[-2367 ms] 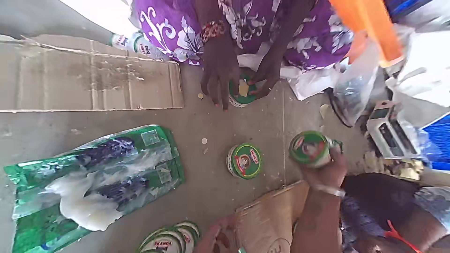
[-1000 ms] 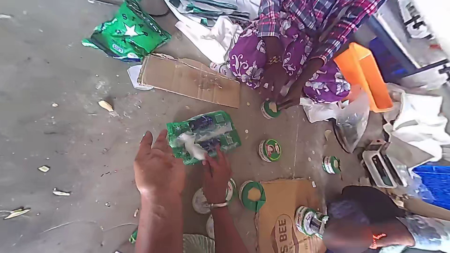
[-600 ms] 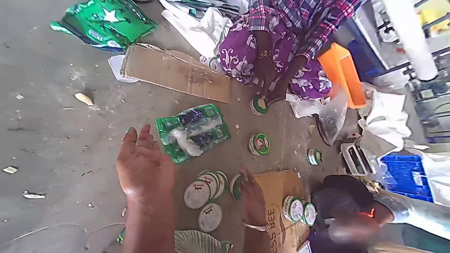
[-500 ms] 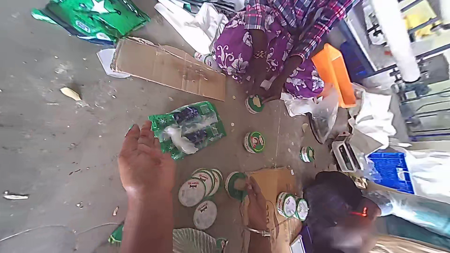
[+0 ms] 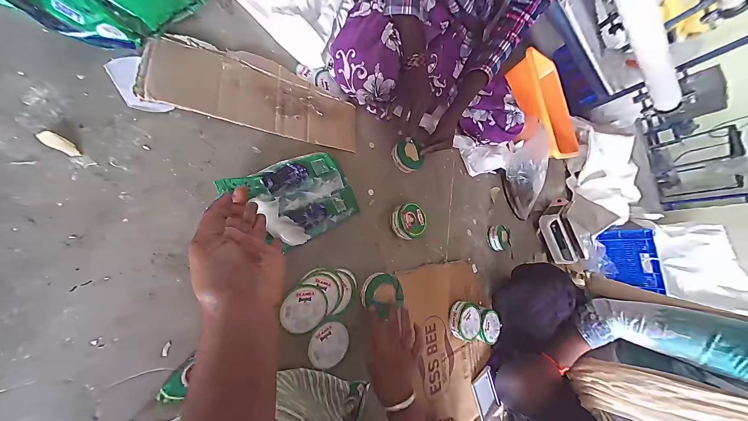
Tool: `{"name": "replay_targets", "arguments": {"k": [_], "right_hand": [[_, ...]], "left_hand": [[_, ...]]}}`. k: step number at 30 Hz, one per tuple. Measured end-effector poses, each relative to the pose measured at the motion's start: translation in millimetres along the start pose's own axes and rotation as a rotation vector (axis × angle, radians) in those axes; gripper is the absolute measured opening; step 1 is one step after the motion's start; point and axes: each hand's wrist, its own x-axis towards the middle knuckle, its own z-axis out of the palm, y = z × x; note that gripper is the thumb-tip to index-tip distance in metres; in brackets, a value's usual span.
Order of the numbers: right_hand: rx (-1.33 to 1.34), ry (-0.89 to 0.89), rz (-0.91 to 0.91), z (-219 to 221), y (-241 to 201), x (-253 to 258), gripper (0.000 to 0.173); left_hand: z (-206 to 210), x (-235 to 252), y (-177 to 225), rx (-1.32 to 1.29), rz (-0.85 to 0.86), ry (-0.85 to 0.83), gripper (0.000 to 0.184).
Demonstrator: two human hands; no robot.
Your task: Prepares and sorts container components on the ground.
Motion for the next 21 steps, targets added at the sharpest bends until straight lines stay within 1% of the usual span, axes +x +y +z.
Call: {"name": "replay_targets", "arguments": {"k": [2,4,6,8,10,11,12,14,15,16,17,18,20,21], "right_hand": [[-0.008,0.012,0.057,-9,14,-11,0.037],[-0.010,0.022,0.135,-16,23,-6,0.036],[0.028,-0.006,0.157,-16,23,13,0.044],[0.040,-0.020,0.107,-6,16,29,0.059],[0.046,-0.073,0.078,-3,8,33,0.072],[0.040,-0.088,0.066,-5,7,29,0.072],[0.029,-0.085,0.054,-8,8,22,0.068],[0.005,-0.093,0.068,-17,16,8,0.051],[-0.009,-0.101,0.094,-20,21,2,0.046],[-0.031,-0.111,0.127,-21,24,-1,0.045],[-0.043,-0.111,0.151,-20,25,-3,0.048],[-0.032,-0.127,0.168,-19,24,-3,0.057],[0.003,-0.236,0.216,-17,15,-4,0.075],[0.017,-0.269,0.247,-16,11,-6,0.075]], "left_hand": [[0,1,-1,0.000,0.000,-0.001,0.044],[0,-2,-4,0.024,-0.004,-0.007,0.042],[4,-5,-7,0.057,-0.010,-0.010,0.038],[3,-6,-9,0.100,-0.030,-0.027,0.041],[1,-6,-10,0.133,-0.049,-0.043,0.043],[0,-6,-9,0.133,-0.059,-0.049,0.044],[0,-6,-8,0.122,-0.063,-0.049,0.044],[0,-6,-6,0.100,-0.049,-0.038,0.042],[0,-6,-7,0.102,-0.036,-0.030,0.039],[0,-7,-8,0.110,-0.030,-0.027,0.037],[1,-7,-10,0.122,-0.033,-0.031,0.038],[2,-8,-12,0.130,-0.042,-0.033,0.038],[4,-8,-14,0.137,-0.071,-0.025,0.041],[4,-7,-13,0.140,-0.081,-0.021,0.042]]}}
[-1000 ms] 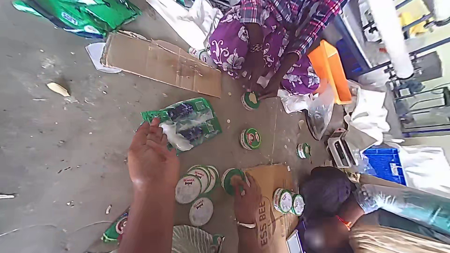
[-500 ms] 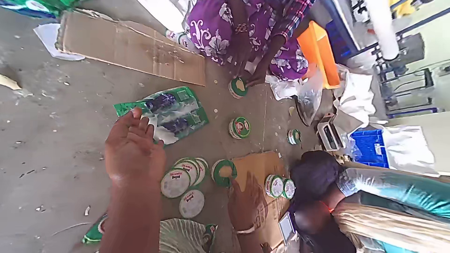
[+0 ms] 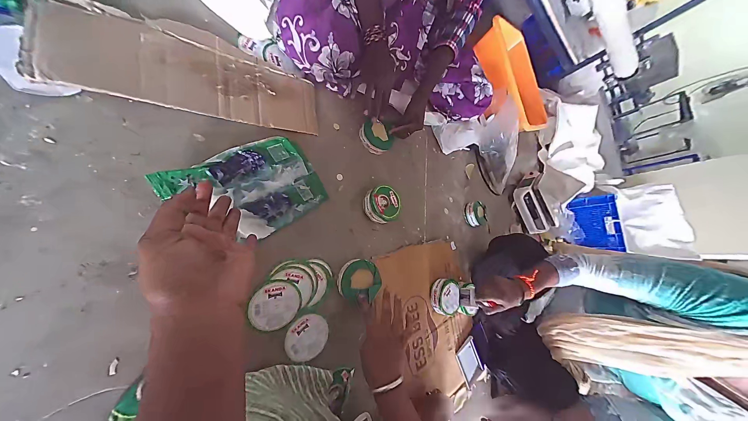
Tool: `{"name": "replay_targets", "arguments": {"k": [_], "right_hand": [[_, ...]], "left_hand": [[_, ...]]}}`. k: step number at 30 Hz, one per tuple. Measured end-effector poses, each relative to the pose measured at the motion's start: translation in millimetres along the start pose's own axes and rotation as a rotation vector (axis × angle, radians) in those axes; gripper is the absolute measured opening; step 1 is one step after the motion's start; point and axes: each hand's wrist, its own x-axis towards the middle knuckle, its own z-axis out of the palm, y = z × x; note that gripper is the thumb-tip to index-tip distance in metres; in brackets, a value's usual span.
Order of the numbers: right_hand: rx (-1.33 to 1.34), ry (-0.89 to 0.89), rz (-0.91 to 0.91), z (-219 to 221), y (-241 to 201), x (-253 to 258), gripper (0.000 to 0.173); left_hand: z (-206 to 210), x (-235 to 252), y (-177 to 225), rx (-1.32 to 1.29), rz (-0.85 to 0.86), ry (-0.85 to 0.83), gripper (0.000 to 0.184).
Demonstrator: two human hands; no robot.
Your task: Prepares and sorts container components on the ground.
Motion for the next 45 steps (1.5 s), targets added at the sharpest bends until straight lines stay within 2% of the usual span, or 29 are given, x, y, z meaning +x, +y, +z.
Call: {"name": "replay_targets", "arguments": {"k": [3,5,8,10,11,14,17,19,23,27,32,37,41,45], "right_hand": [[0.059,0.103,0.065,-8,2,1,0.047],[0.126,0.112,0.171,-12,12,10,0.041],[0.157,0.031,0.217,-5,6,21,0.053],[0.116,0.071,0.157,13,-14,2,0.062],[0.151,0.081,0.167,14,-24,-9,0.059],[0.403,0.124,0.236,2,-22,-18,0.045],[0.846,0.126,0.458,-8,11,19,0.060],[1.030,-0.009,0.559,-22,27,56,0.069],[0.974,-0.287,0.529,-29,27,115,0.085],[0.782,-0.414,0.456,-28,12,141,0.092],[0.761,-0.350,0.576,-30,32,134,0.082],[0.924,-0.134,0.664,-32,44,107,0.069],[0.894,-0.178,0.561,-23,22,116,0.077],[0.768,-0.244,0.589,-26,11,126,0.077]], "left_hand": [[-2,0,1,0.003,0.014,0.000,0.042],[-3,-3,-1,-0.003,0.023,-0.003,0.041],[1,-3,-2,-0.014,0.019,-0.015,0.039],[2,-1,-2,-0.029,0.006,-0.004,0.036],[1,1,-2,-0.044,0.004,-0.001,0.034],[-2,0,-2,-0.071,0.005,0.000,0.033],[-1,-3,-1,-0.045,0.007,-0.006,0.035],[0,-3,-1,-0.033,0.014,-0.021,0.035],[2,-3,-1,-0.055,-0.004,-0.017,0.036],[0,-1,0,-0.077,0.009,-0.004,0.033],[0,1,2,-0.099,0.002,0.019,0.031],[2,-1,1,-0.078,-0.023,-0.014,0.036],[2,-2,-3,-0.048,-0.036,-0.033,0.037],[1,-1,1,-0.036,-0.042,-0.022,0.037]]}}
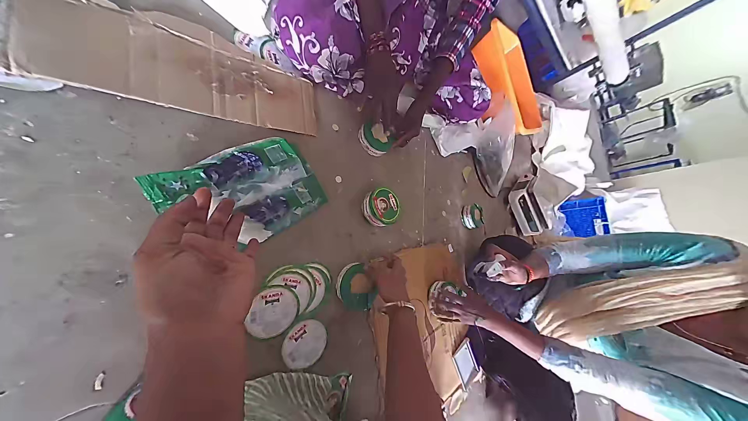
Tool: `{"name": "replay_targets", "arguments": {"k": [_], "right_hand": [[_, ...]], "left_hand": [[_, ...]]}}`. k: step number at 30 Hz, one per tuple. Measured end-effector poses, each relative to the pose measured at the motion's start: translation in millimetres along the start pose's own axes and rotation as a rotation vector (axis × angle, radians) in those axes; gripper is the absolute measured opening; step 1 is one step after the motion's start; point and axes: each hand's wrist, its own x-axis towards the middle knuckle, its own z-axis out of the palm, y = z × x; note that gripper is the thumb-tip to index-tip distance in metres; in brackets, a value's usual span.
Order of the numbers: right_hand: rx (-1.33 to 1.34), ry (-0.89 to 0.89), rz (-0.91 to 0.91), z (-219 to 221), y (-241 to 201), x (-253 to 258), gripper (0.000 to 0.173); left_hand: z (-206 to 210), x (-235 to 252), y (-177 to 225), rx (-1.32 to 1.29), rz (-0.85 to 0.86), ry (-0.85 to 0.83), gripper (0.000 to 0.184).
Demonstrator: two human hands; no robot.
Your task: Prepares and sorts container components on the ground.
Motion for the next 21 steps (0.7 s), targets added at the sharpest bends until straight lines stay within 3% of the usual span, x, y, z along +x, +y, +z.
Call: {"name": "replay_targets", "arguments": {"k": [4,8,12,15,19,21], "right_hand": [[0.124,0.088,0.007,-22,28,-10,0.070],[0.270,-0.002,0.020,-12,45,-9,0.076],[0.267,0.051,0.011,0,38,15,0.076],[0.259,0.165,0.025,-5,30,14,0.065],[0.218,0.103,-0.003,0,50,-14,0.073],[0.168,0.073,0.015,9,71,-30,0.080]], "left_hand": [[-5,3,0,-0.005,0.032,0.000,0.035],[-1,2,-2,0.012,0.012,0.004,0.037],[-1,1,-2,0.017,0.013,-0.003,0.037],[0,0,-3,0.035,0.010,0.000,0.037],[1,-1,-3,0.059,0.033,-0.042,0.031],[-1,-1,-8,0.145,0.086,-0.172,0.032]]}}
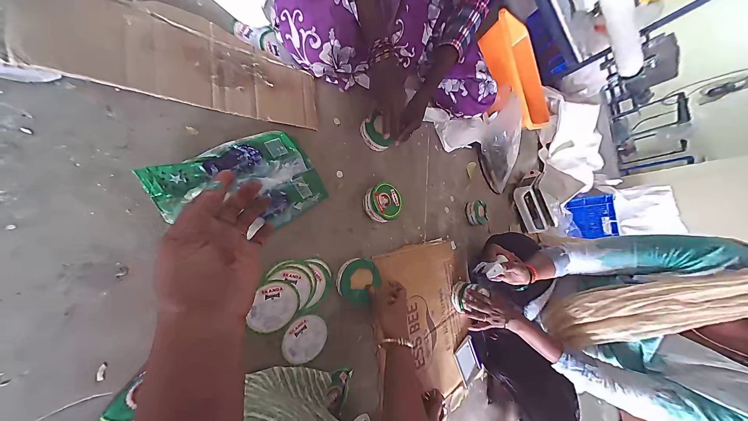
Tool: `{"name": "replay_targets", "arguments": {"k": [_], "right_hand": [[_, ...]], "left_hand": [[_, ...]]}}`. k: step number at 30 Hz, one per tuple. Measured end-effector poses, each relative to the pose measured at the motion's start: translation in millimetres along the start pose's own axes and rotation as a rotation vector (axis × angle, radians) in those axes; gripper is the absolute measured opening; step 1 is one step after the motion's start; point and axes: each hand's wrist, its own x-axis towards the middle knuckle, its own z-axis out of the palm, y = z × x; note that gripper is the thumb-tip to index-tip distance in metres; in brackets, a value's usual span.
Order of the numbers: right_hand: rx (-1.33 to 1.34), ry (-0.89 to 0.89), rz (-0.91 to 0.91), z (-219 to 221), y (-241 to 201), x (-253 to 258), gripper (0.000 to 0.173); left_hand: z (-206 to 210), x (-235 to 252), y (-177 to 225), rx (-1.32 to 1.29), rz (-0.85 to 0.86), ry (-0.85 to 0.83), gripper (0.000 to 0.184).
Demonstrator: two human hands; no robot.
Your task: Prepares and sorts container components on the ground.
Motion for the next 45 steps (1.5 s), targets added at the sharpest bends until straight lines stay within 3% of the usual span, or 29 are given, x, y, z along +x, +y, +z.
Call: {"name": "replay_targets", "arguments": {"k": [2,5,8,11,13,15,17,18,24,31,36,41,45], "right_hand": [[-0.027,0.037,-0.015,-2,10,-17,0.083],[-0.160,0.165,-0.178,-4,8,-40,0.069],[-0.496,0.226,-0.331,8,6,-56,0.048],[-0.649,0.101,-0.280,17,5,-88,0.052],[-0.613,0.046,-0.228,13,9,-110,0.042],[-0.555,0.019,-0.170,6,21,-121,0.044],[-0.522,0.016,-0.136,0,29,-123,0.049],[-0.504,0.017,-0.134,-2,31,-123,0.050],[-0.334,0.021,-0.206,-19,15,-136,0.052],[-0.136,0.010,-0.234,-16,31,-129,0.051],[-0.077,0.018,-0.262,-17,35,-126,0.051],[0.002,0.016,-0.274,-15,39,-123,0.049],[0.003,-0.027,-0.212,-17,39,-125,0.051]], "left_hand": [[-1,2,-6,0.077,0.061,-0.139,0.031],[3,4,-17,0.305,0.107,-0.189,0.028],[0,10,-36,0.783,0.205,-0.347,0.034],[-21,20,-49,1.381,0.258,-0.574,0.036],[-33,18,-43,1.734,0.117,-0.663,0.040],[-47,10,-45,1.886,-0.029,-0.610,0.058],[-58,6,-55,1.941,-0.041,-0.500,0.078],[-61,5,-61,1.965,-0.022,-0.465,0.080],[-80,-3,-64,1.873,0.020,-0.510,0.037],[-80,-6,-61,1.962,0.057,-0.317,0.078],[-83,-6,-67,2.006,0.018,-0.332,0.050],[-86,-11,-59,1.963,0.066,-0.175,0.105],[-94,-9,-49,1.995,0.073,-0.159,0.105]]}}
